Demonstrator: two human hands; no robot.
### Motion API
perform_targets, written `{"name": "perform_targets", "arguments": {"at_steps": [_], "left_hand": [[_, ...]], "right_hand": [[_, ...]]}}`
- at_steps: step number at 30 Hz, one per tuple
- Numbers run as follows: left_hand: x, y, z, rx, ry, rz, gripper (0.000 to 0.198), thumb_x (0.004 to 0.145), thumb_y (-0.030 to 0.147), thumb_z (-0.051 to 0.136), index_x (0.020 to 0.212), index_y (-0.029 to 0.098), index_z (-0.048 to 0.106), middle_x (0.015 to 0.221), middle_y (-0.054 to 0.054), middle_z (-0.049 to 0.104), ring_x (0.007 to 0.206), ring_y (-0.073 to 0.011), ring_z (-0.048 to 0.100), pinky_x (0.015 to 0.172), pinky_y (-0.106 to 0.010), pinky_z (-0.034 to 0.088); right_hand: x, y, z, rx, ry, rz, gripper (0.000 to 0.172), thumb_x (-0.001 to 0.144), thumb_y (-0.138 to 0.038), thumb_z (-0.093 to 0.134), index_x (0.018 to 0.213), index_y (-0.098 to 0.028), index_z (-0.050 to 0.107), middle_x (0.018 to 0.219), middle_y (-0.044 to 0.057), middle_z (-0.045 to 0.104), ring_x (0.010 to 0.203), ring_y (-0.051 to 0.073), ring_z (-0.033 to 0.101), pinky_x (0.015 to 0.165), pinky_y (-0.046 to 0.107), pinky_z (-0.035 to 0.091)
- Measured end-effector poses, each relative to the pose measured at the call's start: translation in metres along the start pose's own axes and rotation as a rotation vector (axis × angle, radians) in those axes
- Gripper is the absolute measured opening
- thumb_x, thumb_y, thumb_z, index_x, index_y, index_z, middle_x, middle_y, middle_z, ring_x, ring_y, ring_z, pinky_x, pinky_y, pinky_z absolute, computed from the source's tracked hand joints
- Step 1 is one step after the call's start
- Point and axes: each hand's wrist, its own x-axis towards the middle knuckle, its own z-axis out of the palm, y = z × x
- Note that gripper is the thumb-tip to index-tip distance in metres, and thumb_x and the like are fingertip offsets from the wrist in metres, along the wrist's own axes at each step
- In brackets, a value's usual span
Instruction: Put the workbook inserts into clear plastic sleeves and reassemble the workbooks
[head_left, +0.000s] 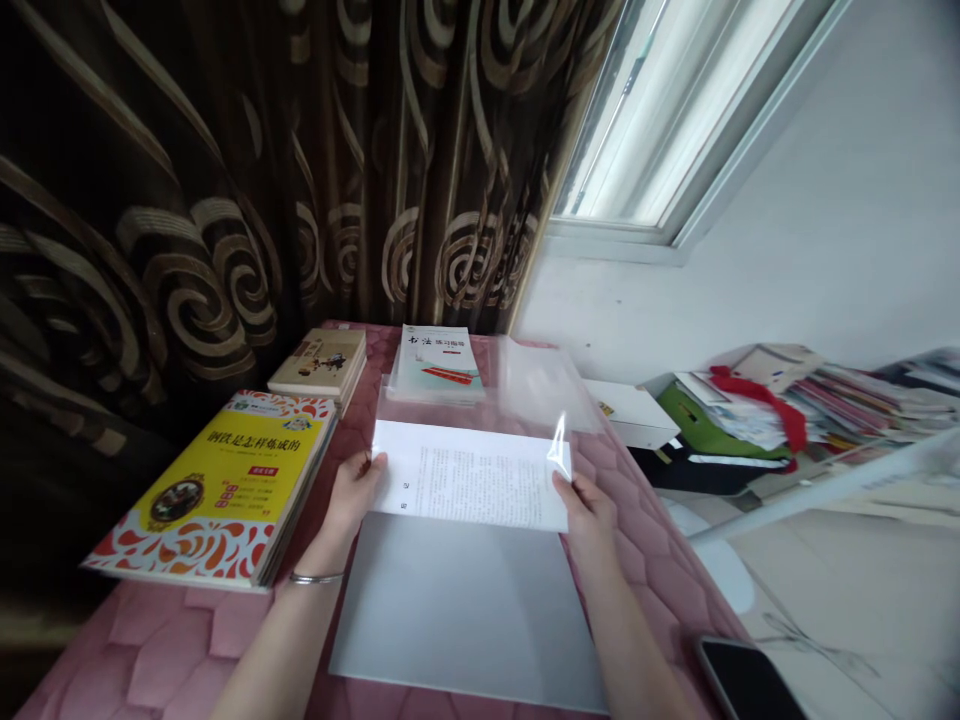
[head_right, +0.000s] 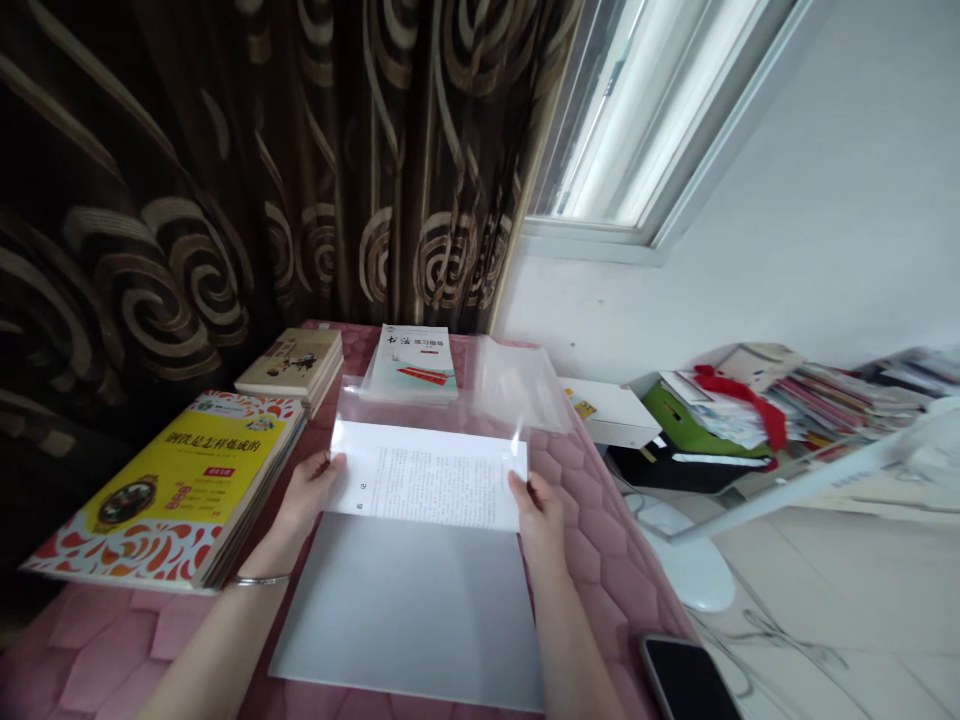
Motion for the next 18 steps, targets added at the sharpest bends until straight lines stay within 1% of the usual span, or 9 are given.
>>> {"name": "perform_targets", "arguments": {"at_steps": [4,7,8,10,13,15,18], "left_hand": [[-0.001,0.003,0.0,0.035,0.006,0.01,0.044,0.062,0.058,0.072,0.065,0.015,0.065,0.062,-0.002,0.065,0.06,-0.0156,0.056,0.055,-0.024,0.042],[-0.002,0.007,0.0,-0.034,-0.049,-0.043,0.045,0.058,0.055,0.076,0.074,0.014,0.068,0.07,-0.005,0.069,0.063,-0.0181,0.06,0.057,-0.026,0.045],[-0.002,0.008,0.0,-0.057,-0.068,-0.055,0.046,0.057,0.054,0.077,0.077,0.013,0.068,0.072,-0.006,0.07,0.064,-0.0187,0.061,0.058,-0.026,0.045],[-0.002,0.006,0.0,-0.061,-0.079,-0.054,0.047,0.056,0.053,0.077,0.079,0.013,0.069,0.073,-0.007,0.07,0.064,-0.0185,0.061,0.057,-0.026,0.046],[-0.001,0.0,0.001,-0.006,-0.033,-0.02,0.045,0.059,0.054,0.075,0.076,0.013,0.069,0.069,-0.005,0.069,0.063,-0.0178,0.06,0.055,-0.025,0.044],[0.001,-0.004,0.001,0.017,-0.007,-0.014,0.045,0.061,0.056,0.075,0.074,0.014,0.069,0.066,-0.004,0.068,0.061,-0.0179,0.06,0.055,-0.025,0.044],[0.001,-0.005,0.001,0.035,0.006,-0.007,0.046,0.063,0.059,0.073,0.07,0.014,0.067,0.064,-0.004,0.067,0.06,-0.0175,0.059,0.054,-0.025,0.043]], "right_hand": [[-0.001,-0.006,0.002,-0.188,0.06,-0.077,0.053,0.07,-0.067,0.065,0.056,-0.022,0.042,0.05,-0.005,0.04,0.05,0.011,0.035,0.044,0.024,0.028],[-0.001,-0.006,0.003,-0.23,0.085,-0.094,0.056,0.07,-0.07,0.063,0.054,-0.023,0.037,0.048,-0.006,0.036,0.049,0.01,0.033,0.043,0.024,0.027],[-0.001,-0.005,0.003,-0.213,0.082,-0.087,0.055,0.07,-0.069,0.063,0.055,-0.023,0.038,0.049,-0.006,0.037,0.049,0.011,0.033,0.044,0.024,0.028],[-0.001,-0.002,0.003,-0.137,0.044,-0.057,0.05,0.071,-0.066,0.065,0.06,-0.021,0.048,0.053,-0.005,0.046,0.051,0.012,0.038,0.046,0.024,0.032],[-0.002,0.0,0.001,-0.017,-0.018,-0.024,0.042,0.071,-0.059,0.069,0.073,-0.019,0.061,0.064,-0.001,0.059,0.057,0.015,0.048,0.051,0.025,0.038],[-0.002,-0.001,0.001,0.001,-0.025,-0.026,0.04,0.07,-0.057,0.07,0.075,-0.018,0.064,0.067,0.0,0.061,0.059,0.016,0.05,0.052,0.026,0.039],[-0.002,-0.003,0.001,-0.068,-0.01,-0.053,0.042,0.072,-0.06,0.067,0.07,-0.018,0.061,0.062,-0.001,0.057,0.057,0.014,0.046,0.05,0.026,0.035]]}}
